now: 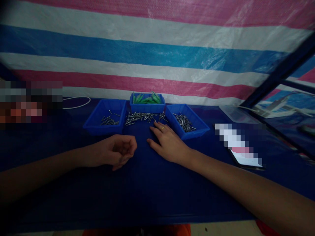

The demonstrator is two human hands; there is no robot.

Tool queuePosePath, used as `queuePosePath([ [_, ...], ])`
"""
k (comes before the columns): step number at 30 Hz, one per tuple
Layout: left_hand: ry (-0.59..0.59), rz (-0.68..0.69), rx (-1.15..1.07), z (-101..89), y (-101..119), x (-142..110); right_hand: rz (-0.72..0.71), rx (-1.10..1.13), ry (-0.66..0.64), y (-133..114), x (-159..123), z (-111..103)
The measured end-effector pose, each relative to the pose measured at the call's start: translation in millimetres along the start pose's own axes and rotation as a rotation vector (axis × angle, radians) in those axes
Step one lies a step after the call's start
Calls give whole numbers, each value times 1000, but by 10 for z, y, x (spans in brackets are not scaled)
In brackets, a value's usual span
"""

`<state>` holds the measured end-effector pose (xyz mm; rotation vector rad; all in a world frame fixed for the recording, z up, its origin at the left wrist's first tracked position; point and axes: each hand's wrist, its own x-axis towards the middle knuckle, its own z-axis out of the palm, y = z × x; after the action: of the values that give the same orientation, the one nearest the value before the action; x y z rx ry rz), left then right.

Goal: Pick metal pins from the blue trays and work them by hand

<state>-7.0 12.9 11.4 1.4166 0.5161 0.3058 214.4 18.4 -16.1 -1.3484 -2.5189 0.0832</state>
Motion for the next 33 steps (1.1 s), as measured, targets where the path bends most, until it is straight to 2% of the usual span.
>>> queuePosePath([
  [12, 34, 22, 2, -4, -16, 7, -20, 16, 1, 9, -1, -12],
  [22, 56, 23, 18, 5, -6, 4, -44, 28, 51, -7, 5, -11],
  [33, 260, 147, 333, -18, 36, -29, -227, 111, 110, -37, -46, -85],
])
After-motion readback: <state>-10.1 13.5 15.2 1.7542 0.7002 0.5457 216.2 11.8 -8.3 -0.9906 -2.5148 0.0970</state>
